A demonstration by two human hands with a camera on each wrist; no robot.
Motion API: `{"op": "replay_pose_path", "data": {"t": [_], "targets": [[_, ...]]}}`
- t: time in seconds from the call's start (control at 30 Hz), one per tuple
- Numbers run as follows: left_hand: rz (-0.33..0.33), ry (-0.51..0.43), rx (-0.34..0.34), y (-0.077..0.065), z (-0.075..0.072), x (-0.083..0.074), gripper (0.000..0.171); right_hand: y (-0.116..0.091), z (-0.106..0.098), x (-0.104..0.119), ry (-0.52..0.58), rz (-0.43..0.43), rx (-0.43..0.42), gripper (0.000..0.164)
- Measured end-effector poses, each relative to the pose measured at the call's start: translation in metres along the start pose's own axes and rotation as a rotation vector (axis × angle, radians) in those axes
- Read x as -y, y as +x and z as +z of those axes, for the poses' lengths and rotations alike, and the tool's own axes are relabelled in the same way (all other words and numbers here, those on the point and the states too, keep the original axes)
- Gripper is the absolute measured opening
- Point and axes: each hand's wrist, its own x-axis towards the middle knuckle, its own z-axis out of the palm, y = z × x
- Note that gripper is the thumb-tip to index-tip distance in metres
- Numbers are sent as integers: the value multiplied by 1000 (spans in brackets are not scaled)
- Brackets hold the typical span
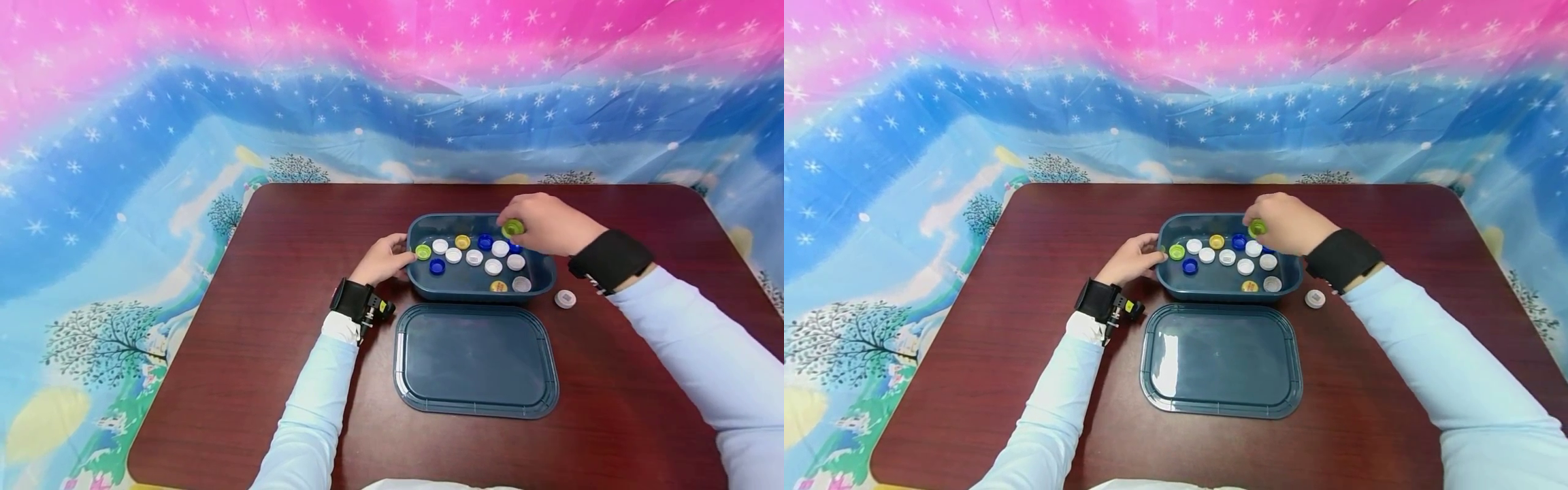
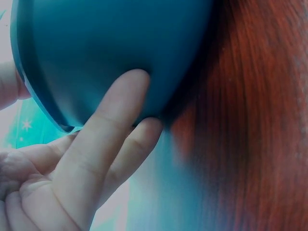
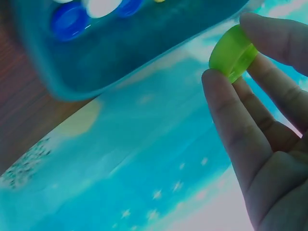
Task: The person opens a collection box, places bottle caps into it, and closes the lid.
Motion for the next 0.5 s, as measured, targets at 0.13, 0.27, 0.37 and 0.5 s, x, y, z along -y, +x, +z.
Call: {"op": "replay_pose_path", "data": {"t": [0.13,0.27,0.37,0.5], "targets": [[-7,2,14,-3,0,0,52,18,9,14,21,-57,56,27],[-2,13,19,-4,0,0,52,35,22,28,17,-123,114,27],[2,20,15,-3,0,-1,53,47,33,37,5,-173,159,27],[5,26,13,-3,-2,-2,53,61,47,46,3,-218,228,27]]}}
